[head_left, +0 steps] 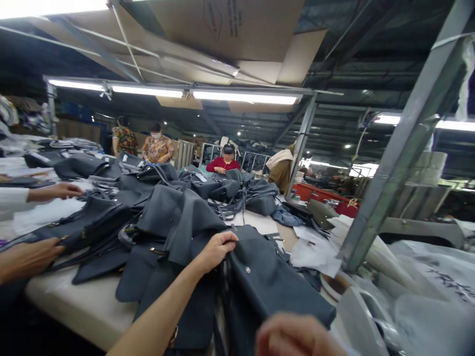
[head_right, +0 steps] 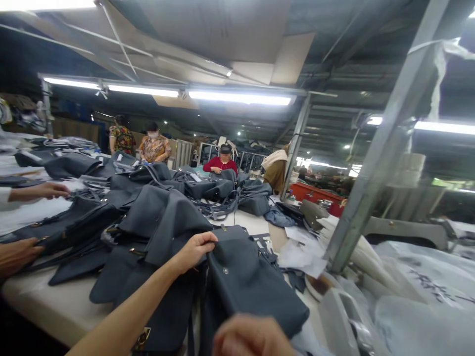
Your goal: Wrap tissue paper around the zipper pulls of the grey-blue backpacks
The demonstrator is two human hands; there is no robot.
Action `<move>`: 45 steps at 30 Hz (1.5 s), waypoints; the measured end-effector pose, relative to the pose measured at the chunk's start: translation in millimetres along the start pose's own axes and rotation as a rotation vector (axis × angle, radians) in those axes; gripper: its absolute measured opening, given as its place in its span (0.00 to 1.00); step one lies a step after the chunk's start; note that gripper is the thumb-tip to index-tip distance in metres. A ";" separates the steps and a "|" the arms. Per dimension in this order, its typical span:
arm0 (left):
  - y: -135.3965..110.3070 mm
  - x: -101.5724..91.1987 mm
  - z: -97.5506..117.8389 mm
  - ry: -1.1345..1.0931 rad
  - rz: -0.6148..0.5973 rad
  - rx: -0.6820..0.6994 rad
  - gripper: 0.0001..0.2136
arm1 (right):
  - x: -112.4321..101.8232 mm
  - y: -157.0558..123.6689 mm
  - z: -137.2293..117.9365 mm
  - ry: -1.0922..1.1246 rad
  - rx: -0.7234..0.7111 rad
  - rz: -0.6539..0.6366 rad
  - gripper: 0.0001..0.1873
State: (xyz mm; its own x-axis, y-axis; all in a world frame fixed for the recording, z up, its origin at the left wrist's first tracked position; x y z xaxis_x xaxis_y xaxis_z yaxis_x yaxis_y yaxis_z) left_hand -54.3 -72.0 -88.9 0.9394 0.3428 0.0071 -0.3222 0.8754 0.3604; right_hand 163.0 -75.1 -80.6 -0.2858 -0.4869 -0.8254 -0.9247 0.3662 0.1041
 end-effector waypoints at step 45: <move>12.9 77.6 -14.1 0.052 -0.079 -0.153 0.01 | -62.3 136.2 97.7 0.507 -0.060 -0.164 0.13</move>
State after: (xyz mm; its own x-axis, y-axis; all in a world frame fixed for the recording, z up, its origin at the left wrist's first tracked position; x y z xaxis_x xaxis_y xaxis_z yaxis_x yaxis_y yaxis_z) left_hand 12.8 -29.3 -96.9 0.9564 0.2845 -0.0655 -0.2653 0.9407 0.2115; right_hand 79.5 82.6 -69.3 -0.2088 -0.8614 -0.4630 -0.9758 0.2150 0.0401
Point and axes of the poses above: each hand's wrist, its own y-axis towards the middle knuckle, its own x-axis out of the palm, z = x × y, the point moved 6 cm from there along y, towards the middle knuckle, and after that the axes turned 12 degrees about -y, right-handed, at the moved point
